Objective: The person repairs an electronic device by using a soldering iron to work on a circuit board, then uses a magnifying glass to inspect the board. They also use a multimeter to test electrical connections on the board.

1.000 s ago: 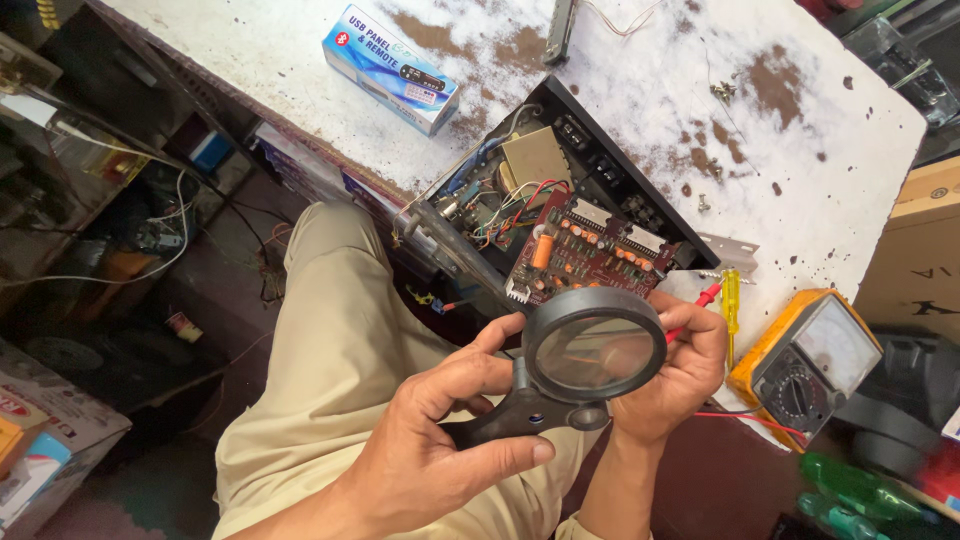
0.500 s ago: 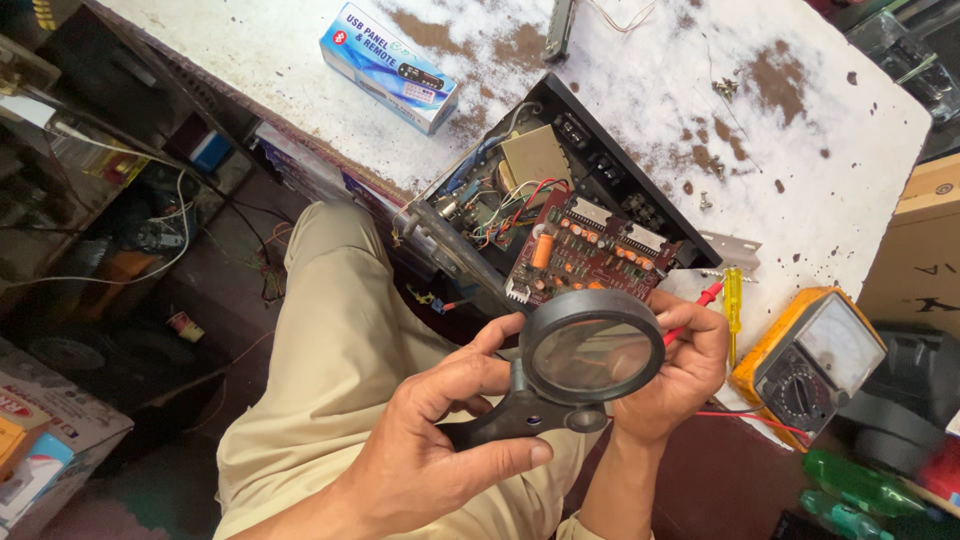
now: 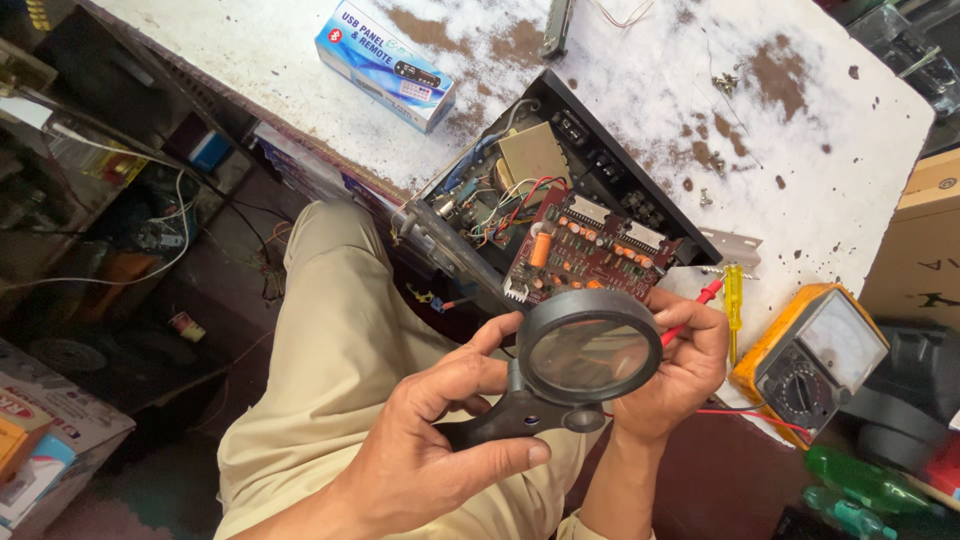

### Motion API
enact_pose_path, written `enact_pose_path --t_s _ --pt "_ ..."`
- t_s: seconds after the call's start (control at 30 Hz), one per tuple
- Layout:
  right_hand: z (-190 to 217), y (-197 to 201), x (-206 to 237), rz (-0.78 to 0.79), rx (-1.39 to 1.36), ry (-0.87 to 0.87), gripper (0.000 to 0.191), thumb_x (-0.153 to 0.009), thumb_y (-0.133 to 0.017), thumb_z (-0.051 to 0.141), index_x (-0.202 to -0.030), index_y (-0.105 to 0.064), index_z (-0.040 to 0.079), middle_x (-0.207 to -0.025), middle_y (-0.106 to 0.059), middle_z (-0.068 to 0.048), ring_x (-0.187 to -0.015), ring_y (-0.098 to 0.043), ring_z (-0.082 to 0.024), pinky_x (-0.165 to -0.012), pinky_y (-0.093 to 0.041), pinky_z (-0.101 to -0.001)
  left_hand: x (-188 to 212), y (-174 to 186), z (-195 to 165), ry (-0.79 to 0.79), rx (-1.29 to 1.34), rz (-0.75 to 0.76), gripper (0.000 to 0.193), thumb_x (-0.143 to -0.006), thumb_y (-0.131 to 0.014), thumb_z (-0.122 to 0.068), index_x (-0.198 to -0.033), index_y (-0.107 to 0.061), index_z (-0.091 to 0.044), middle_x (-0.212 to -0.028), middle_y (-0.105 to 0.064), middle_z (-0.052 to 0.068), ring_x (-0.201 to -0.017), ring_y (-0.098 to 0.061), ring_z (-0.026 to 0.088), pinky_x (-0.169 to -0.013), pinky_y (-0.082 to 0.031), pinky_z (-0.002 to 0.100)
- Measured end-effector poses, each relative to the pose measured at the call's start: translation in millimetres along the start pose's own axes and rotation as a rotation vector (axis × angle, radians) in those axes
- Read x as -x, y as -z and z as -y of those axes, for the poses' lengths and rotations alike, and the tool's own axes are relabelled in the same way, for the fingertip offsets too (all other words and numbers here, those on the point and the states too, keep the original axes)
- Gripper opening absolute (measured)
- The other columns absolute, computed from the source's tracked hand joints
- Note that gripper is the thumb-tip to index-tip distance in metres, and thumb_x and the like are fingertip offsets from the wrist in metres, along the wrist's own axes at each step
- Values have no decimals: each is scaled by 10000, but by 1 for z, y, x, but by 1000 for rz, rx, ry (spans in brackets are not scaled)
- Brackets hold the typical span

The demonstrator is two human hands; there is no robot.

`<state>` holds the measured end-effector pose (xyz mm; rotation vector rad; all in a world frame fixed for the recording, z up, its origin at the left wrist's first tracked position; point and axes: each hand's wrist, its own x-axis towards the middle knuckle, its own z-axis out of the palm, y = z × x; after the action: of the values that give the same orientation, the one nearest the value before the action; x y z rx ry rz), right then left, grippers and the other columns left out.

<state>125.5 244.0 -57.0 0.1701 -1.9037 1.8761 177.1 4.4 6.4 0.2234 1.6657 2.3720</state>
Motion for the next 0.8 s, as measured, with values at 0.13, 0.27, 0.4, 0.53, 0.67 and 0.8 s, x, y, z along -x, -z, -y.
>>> enact_pose_path --t_s 0.13,0.27,0.4,0.53,0.67,0.8 --pt "-1 1 0 21 -17 21 492 -912 -901 211 -1149 -512 26 -1099 -672 -153 -933 -698 -139 -860 -587 -245 0 1 -1 21 -16 -3 404 -811 -889 -118 -1182 -742 -56 -1215 -762 29 -1577 -430 304 -858 -516 315" --pt "-2 2 1 50 -56 37 547 -892 -910 284 -1176 -521 26 -1115 -678 -150 -950 -710 -143 -871 -593 -245 0 1 0 1 -28 0 408 -817 -892 -117 -1192 -743 -56 -1218 -764 28 -1575 -437 308 -883 -506 321" --pt "-2 2 0 19 -8 17 538 -903 -915 273 -1167 -514 30 -1089 -671 -151 -909 -699 -138 -840 -585 -241 0 1 0 4 -40 -4 412 -810 -894 -122 -1187 -741 -60 -1224 -760 24 -1567 -440 302 -889 -488 321" --pt "0 1 0 39 -27 28 536 -900 -907 267 -1180 -514 33 -1124 -682 -162 -937 -713 -149 -854 -592 -247 -1 1 1 16 -46 -6 417 -801 -896 -130 -1183 -741 -67 -1229 -761 18 -1564 -443 293 -868 -488 316" --pt "1 -1 0 40 -32 19 497 -911 -895 216 -1167 -507 39 -1144 -690 -175 -956 -719 -157 -867 -599 -255 0 2 1 15 -62 -7 408 -798 -899 -125 -1171 -744 -63 -1229 -761 21 -1565 -444 295 -859 -481 318" --pt "4 -3 -1 20 4 -6 411 -946 -847 127 -1174 -517 33 -1135 -692 -165 -939 -708 -141 -861 -590 -247 1 2 6 -13 -35 -16 394 -807 -895 -110 -1166 -742 -56 -1241 -753 56 -1539 -465 267 -882 -495 310"
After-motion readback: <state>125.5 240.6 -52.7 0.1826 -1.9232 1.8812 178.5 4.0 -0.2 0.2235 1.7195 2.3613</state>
